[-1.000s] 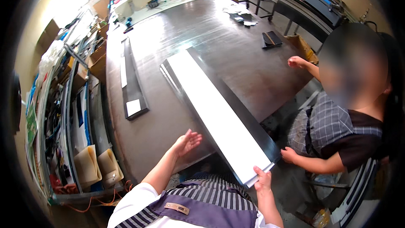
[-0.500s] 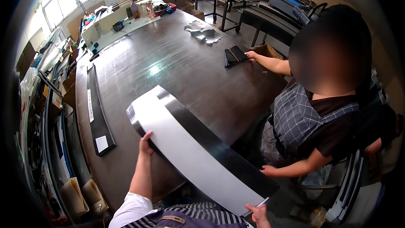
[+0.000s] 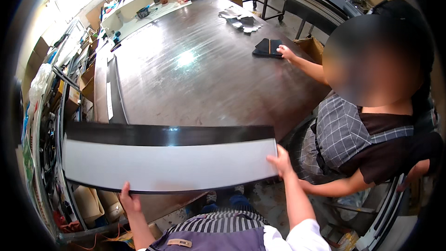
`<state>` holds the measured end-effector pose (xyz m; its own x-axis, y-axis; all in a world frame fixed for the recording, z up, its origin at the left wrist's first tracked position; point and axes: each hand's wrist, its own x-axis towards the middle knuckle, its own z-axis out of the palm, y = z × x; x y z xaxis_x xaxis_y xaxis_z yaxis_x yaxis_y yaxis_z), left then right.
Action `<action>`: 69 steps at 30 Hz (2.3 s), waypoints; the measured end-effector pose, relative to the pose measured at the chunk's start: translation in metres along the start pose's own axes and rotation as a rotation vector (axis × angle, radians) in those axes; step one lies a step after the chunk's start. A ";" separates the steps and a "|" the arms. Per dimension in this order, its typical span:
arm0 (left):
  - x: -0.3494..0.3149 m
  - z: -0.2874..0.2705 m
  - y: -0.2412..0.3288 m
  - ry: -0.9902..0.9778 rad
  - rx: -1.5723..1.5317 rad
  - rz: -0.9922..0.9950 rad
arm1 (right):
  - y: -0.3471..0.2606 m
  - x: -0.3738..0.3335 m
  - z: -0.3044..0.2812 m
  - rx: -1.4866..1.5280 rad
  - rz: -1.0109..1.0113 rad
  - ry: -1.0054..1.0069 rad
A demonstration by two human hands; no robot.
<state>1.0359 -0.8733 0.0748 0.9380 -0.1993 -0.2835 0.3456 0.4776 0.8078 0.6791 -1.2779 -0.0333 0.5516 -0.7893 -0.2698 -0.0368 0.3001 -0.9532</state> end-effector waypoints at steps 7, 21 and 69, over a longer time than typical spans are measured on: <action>-0.011 -0.074 -0.171 0.064 -0.309 -0.450 | -0.020 0.208 -0.040 -0.775 -0.152 -0.041; -0.018 0.024 -0.242 -0.338 0.206 -0.923 | 0.064 -0.140 0.081 -0.639 -0.170 -0.646; -0.322 0.422 -0.614 -1.405 1.748 -0.015 | 0.002 -0.078 -0.747 -0.096 0.442 0.387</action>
<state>0.5109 -1.4633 -0.1113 0.0527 -0.8657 -0.4979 -0.7492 -0.3639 0.5535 0.0133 -1.6161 -0.1157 0.1238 -0.7437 -0.6570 -0.2786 0.6094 -0.7423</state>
